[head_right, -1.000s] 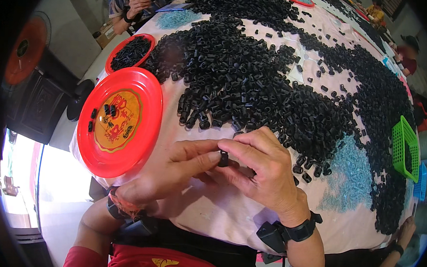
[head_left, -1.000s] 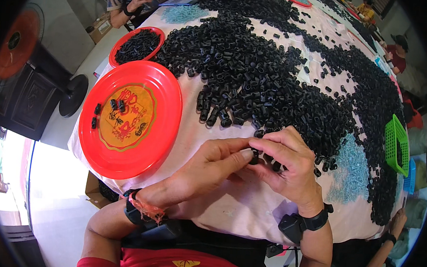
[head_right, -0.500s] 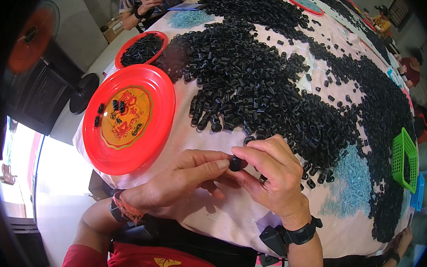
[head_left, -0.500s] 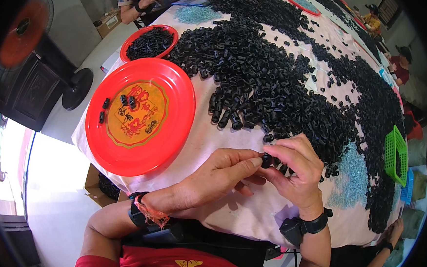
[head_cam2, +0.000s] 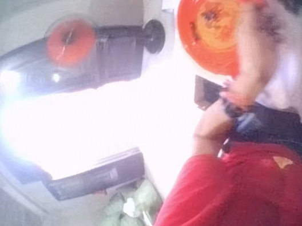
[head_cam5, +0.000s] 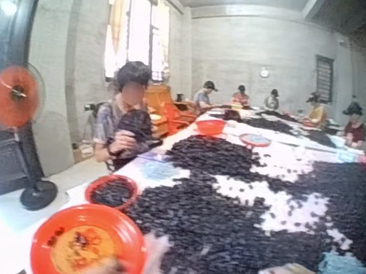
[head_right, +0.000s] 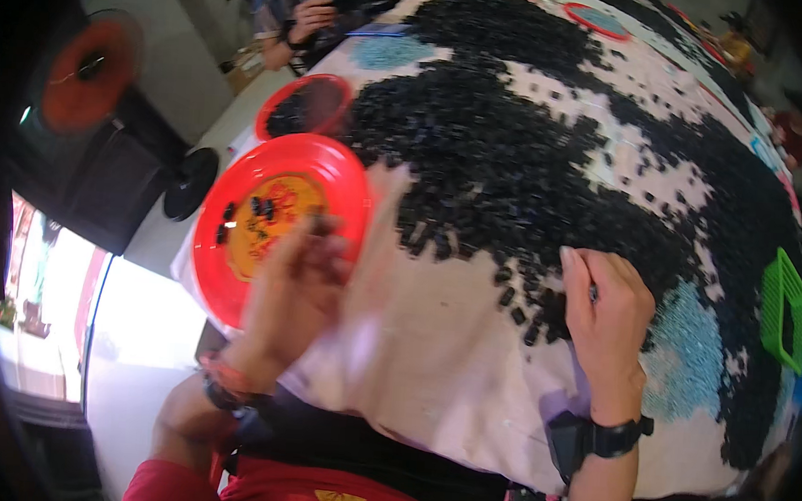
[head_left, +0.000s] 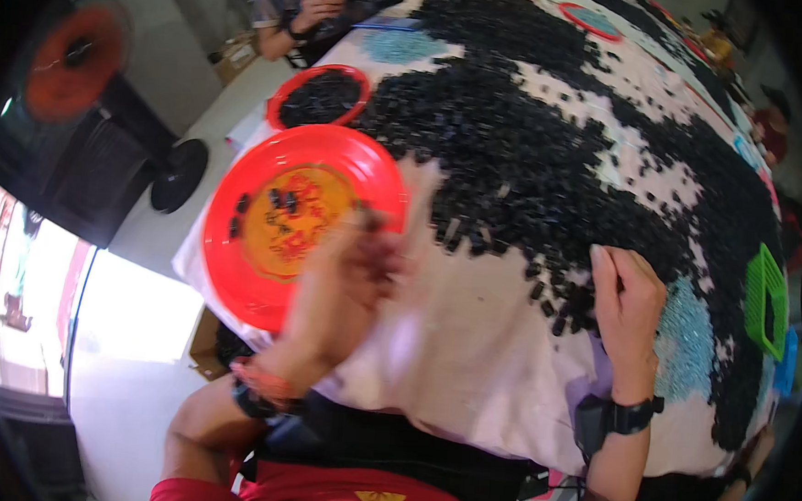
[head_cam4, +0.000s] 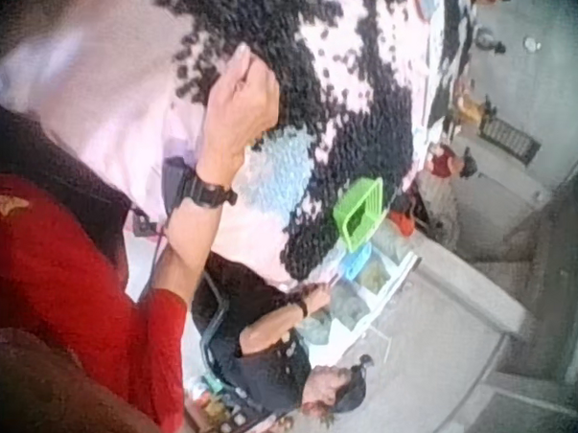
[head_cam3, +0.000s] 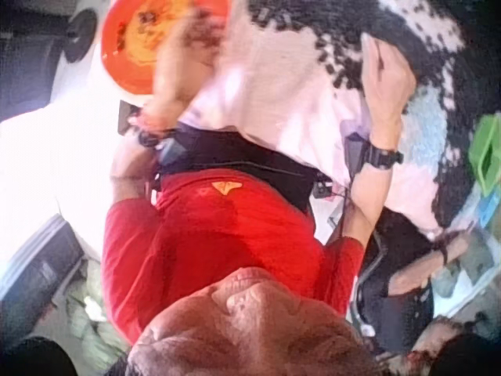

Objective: Manually inspecting and sorting small black components into a red plate at a communal table.

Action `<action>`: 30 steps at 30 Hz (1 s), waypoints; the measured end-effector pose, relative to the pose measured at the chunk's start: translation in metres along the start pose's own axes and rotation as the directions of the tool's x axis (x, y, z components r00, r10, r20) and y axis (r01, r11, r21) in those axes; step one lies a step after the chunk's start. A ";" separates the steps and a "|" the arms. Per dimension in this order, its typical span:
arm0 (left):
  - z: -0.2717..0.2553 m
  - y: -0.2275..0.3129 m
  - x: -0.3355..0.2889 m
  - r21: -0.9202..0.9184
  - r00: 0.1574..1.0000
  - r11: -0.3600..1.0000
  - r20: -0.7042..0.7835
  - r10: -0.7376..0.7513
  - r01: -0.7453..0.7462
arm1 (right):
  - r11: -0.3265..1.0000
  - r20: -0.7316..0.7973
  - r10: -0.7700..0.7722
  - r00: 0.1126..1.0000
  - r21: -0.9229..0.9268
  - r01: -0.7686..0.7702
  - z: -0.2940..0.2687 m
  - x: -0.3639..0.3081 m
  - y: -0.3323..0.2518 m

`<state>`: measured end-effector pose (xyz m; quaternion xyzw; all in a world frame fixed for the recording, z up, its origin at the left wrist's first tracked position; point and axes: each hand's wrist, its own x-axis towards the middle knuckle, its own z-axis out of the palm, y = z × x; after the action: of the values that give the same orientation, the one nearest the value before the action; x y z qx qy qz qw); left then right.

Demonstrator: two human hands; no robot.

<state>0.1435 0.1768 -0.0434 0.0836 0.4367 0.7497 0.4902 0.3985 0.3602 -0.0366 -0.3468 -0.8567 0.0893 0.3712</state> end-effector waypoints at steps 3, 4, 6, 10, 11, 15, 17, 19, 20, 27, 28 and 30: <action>-0.041 0.021 0.015 -0.267 0.997 0.963 0.075 -0.009 0.029 | 0.990 0.222 -0.009 0.975 -0.133 0.039 0.000 -0.007 0.015; -0.038 0.028 0.014 -0.278 1.000 0.960 0.006 -0.025 0.025 | 0.997 0.304 -0.037 0.952 -0.059 0.057 -0.001 -0.005 0.010; -0.030 0.033 0.013 -0.298 0.999 0.954 -0.003 -0.035 0.032 | 0.962 0.254 0.010 0.967 0.261 -0.079 0.005 -0.002 -0.003; -0.005 0.029 0.007 -0.251 0.999 0.968 -0.032 0.009 -0.016 | 0.964 0.116 0.135 0.984 0.212 -0.158 -0.008 0.001 0.005; -0.006 0.025 0.008 -0.160 0.998 0.987 0.062 0.015 -0.005 | 0.964 0.086 0.195 0.977 0.166 -0.207 -0.011 0.001 0.013; 0.043 0.004 -0.003 0.466 0.951 0.885 0.275 -0.139 -0.005 | 0.949 0.093 0.313 0.945 -0.077 -0.307 -0.037 0.006 0.022; 0.063 -0.010 -0.005 0.618 0.857 0.785 0.380 -0.349 0.045 | 0.916 0.148 0.372 0.916 -0.216 -0.337 -0.053 0.006 0.025; 0.071 -0.027 -0.006 0.661 0.782 0.738 0.386 -0.489 0.136 | 0.897 0.193 0.385 0.903 -0.310 -0.316 -0.066 0.003 0.026; 0.066 -0.047 0.003 0.693 0.712 0.568 0.658 -0.246 -0.444 | 0.877 0.236 0.399 0.886 -0.380 -0.293 -0.071 0.001 0.028; 0.058 -0.070 0.009 0.504 0.515 -0.108 0.842 -0.159 -0.857 | 0.915 0.347 0.402 0.847 -0.136 -0.379 -0.072 -0.015 0.029; 0.058 -0.064 0.008 0.536 0.544 -0.094 0.825 -0.151 -0.839 | 0.906 0.293 0.421 0.858 -0.168 -0.388 -0.075 -0.015 0.031; 0.055 -0.055 0.009 0.551 0.553 -0.061 0.817 -0.164 -0.832 | 0.885 0.270 0.429 0.862 -0.318 -0.340 -0.078 -0.020 0.035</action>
<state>0.2060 0.2228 -0.0538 0.7819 0.5446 0.2504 0.1711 0.4809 0.3647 -0.0065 -0.5374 -0.8236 0.1062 0.1470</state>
